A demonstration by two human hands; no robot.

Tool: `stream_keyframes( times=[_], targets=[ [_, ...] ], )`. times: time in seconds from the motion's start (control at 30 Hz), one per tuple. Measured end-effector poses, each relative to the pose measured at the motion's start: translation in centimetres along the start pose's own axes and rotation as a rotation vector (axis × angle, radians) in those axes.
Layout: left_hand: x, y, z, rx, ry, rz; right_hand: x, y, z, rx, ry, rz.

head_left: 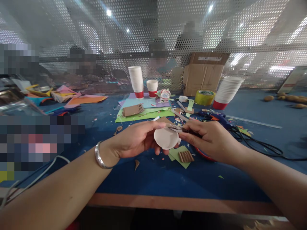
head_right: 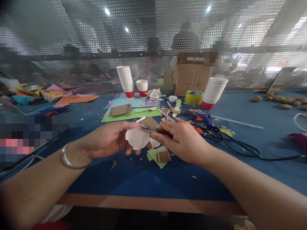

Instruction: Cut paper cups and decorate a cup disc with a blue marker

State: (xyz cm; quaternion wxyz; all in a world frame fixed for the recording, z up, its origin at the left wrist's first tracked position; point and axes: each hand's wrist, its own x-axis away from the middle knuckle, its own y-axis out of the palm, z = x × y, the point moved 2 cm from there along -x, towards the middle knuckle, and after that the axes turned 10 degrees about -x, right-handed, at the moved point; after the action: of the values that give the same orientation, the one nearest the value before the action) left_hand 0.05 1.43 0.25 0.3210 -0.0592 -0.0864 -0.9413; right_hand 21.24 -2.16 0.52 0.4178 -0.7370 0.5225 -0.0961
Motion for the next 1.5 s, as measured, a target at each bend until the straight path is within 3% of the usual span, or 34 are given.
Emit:
stream_keyframes(
  times=[0.2,0.53,1.1,1.33,1.5],
  targets=[
    [0.15,0.04,0.14,-0.019,-0.072,0.034,0.11,-0.06,-0.05,0.006,-0.027,0.002],
    [0.15,0.09,0.08,0.003,-0.041,-0.023,0.15,0.11,-0.51,0.041,-0.053,0.026],
    [0.13,0.03,-0.01,0.037,-0.105,-0.083,0.34,0.18,-0.82,0.039,-0.053,0.001],
    [0.10,-0.06,0.16,0.038,-0.090,-0.047,0.06,0.27,-0.50,-0.040,0.049,-0.019],
    [-0.03,-0.20,0.17,-0.069,-0.040,0.104,-0.11,0.12,0.14,-0.194,0.122,0.044]
  ],
)
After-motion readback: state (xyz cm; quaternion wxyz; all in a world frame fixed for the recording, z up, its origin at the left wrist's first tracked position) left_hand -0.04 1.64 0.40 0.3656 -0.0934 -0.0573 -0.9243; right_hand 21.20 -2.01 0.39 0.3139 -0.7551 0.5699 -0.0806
